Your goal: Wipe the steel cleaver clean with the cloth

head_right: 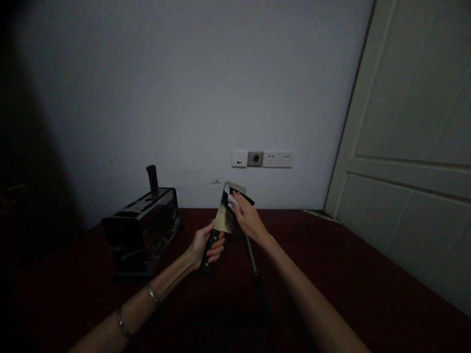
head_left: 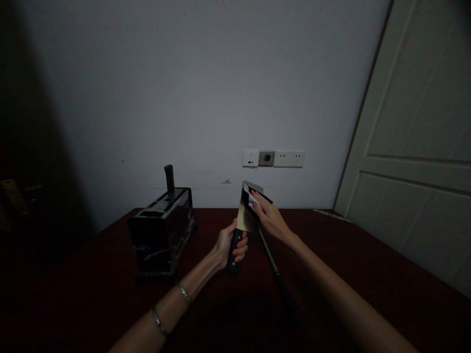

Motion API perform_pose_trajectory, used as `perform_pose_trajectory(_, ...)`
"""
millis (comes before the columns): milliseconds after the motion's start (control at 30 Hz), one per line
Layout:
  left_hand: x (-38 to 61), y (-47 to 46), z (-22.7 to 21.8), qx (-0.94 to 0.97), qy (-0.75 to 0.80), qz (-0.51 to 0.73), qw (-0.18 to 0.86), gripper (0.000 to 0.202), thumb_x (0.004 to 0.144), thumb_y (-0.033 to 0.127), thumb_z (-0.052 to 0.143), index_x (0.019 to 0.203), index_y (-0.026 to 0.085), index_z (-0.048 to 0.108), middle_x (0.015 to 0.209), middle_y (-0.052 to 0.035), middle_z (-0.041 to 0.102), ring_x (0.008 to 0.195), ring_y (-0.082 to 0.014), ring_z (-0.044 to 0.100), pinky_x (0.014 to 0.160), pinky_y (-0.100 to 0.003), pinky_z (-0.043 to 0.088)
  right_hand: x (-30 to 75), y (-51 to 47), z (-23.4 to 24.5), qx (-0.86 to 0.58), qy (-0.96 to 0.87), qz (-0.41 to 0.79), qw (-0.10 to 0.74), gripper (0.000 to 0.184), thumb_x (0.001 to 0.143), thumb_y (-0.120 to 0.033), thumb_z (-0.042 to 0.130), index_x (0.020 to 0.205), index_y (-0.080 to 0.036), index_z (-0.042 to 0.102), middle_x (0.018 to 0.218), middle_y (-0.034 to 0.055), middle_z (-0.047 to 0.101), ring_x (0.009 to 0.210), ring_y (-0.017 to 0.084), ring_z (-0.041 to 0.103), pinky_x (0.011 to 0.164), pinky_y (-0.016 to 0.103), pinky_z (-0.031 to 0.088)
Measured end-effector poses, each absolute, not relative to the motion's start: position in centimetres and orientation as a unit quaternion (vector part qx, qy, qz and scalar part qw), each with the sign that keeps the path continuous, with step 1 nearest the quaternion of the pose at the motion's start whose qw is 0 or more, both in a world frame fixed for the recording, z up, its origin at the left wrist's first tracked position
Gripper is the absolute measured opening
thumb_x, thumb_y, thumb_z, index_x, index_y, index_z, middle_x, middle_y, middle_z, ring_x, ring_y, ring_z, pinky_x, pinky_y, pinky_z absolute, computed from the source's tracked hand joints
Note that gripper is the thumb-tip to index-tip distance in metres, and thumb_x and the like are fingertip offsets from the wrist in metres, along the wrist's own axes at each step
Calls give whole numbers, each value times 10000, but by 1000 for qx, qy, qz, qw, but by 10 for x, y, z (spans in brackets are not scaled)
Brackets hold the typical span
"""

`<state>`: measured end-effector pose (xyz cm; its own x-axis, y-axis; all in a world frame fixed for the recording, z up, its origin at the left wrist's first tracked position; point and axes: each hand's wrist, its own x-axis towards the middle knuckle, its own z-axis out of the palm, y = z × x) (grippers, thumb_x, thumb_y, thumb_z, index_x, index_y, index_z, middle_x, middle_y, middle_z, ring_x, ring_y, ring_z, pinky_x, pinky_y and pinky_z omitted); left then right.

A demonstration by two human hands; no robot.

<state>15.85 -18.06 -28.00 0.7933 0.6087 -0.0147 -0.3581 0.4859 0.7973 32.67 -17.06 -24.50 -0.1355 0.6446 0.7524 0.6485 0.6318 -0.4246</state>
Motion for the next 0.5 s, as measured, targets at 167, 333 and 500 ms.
perform_pose_trajectory(167, 161, -185, -281, 424, 148, 278, 849, 482, 831, 544, 256, 621, 155, 447, 419, 57, 313, 283, -45, 203, 255, -169, 210, 338, -155, -229, -443, -731, -42, 517, 430, 875, -375, 351, 1265, -218, 443, 1328, 35, 407, 1245, 174, 333, 1057, 402, 232)
perform_pose_trajectory(333, 159, -183, -279, 420, 142, 280, 851, 475, 828, 547, 259, 625, 157, 439, 418, 58, 315, 281, -44, 197, 256, -169, 209, 333, -163, -236, -436, -740, -35, 511, 416, 876, -361, 356, 1254, -219, 455, 1318, 40, 421, 1238, 176, 346, 1051, 407, 246)
perform_pose_trajectory(500, 157, -177, -278, 405, 158, 293, 851, 482, 831, 550, 239, 617, 162, 429, 415, 60, 306, 278, -49, 201, 252, -171, 206, 321, -184, -254, -419, -768, -7, 484, 403, 879, -344, 354, 1253, -232, 456, 1314, 34, 427, 1239, 178, 343, 1044, 412, 261)
